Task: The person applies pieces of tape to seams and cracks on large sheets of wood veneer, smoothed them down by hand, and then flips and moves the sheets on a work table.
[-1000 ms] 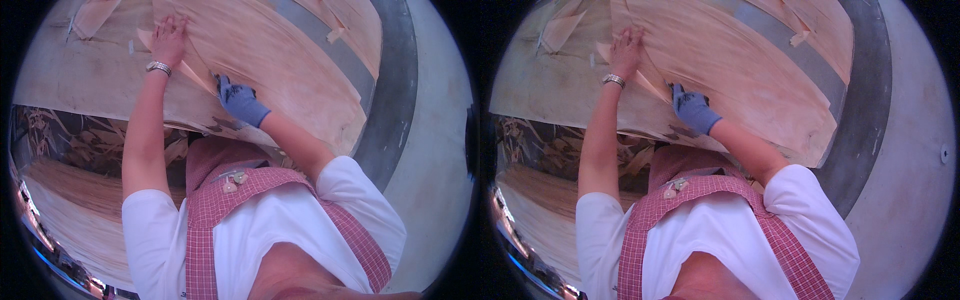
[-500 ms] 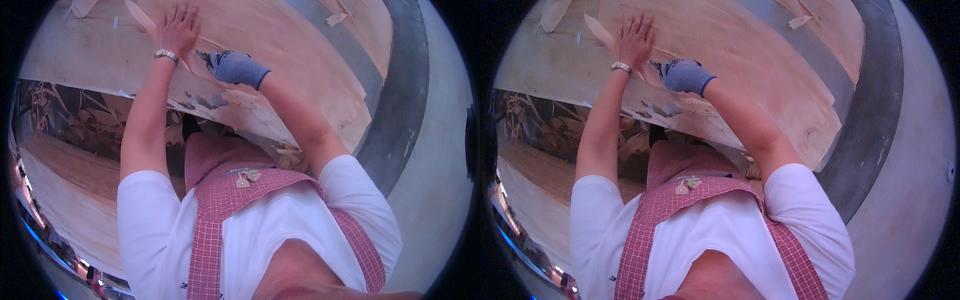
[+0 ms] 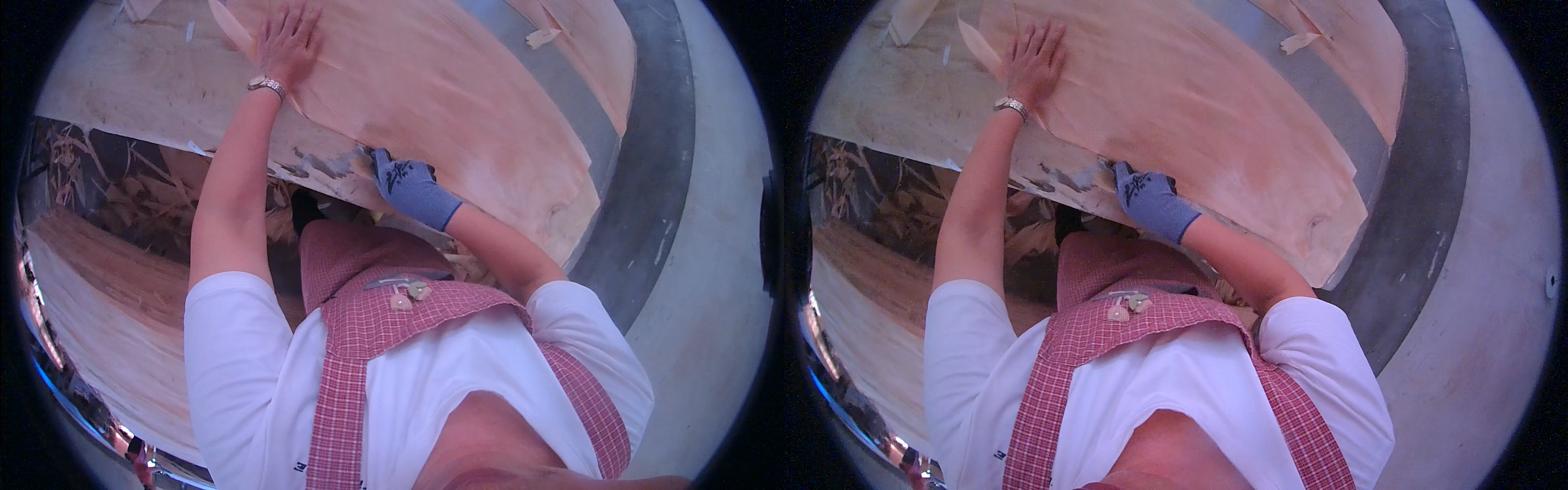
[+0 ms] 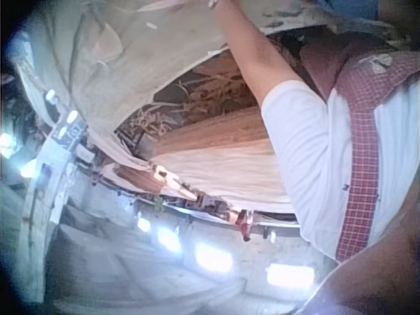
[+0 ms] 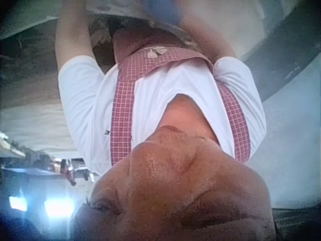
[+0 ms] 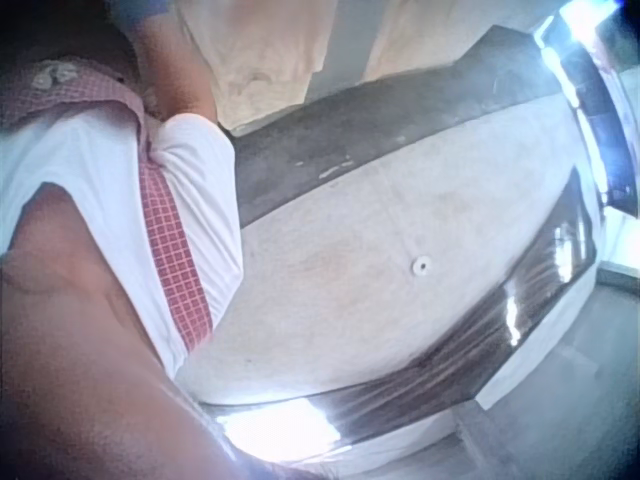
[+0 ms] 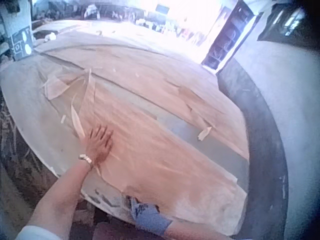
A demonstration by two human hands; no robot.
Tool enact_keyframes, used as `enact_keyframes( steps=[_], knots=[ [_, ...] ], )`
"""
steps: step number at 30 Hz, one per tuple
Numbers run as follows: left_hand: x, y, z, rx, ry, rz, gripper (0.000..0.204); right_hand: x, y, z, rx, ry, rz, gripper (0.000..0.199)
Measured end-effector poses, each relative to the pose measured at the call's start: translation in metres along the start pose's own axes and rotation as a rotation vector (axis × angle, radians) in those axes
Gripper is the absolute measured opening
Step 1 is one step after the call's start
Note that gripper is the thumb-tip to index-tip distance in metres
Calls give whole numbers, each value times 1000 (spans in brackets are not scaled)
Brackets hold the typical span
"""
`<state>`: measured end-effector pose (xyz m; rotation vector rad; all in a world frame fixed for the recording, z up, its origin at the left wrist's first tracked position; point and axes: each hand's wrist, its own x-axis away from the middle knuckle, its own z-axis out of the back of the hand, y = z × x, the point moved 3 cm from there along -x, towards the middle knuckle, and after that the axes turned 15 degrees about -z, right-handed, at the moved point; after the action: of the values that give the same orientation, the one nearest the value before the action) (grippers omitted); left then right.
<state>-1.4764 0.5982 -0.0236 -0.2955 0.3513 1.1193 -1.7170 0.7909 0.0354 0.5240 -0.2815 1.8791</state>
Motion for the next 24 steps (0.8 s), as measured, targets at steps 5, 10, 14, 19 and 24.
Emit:
enact_keyframes(
  steps=[5,10,14,19,24],
  knots=[
    [-2,2,0,53,-56,33,50,5,30,8,-69,-78,79,31],
    [3,0,-2,-27,-104,36,50,-4,101,30,-347,193,13,20],
    [-2,1,-3,-29,-143,8,50,-5,97,14,-233,182,155,18],
    [-1,-5,-6,-31,-167,2,50,-8,97,6,-140,237,306,19],
    [5,-15,-12,-15,-132,-12,51,8,118,5,-92,188,342,18]
  ],
)
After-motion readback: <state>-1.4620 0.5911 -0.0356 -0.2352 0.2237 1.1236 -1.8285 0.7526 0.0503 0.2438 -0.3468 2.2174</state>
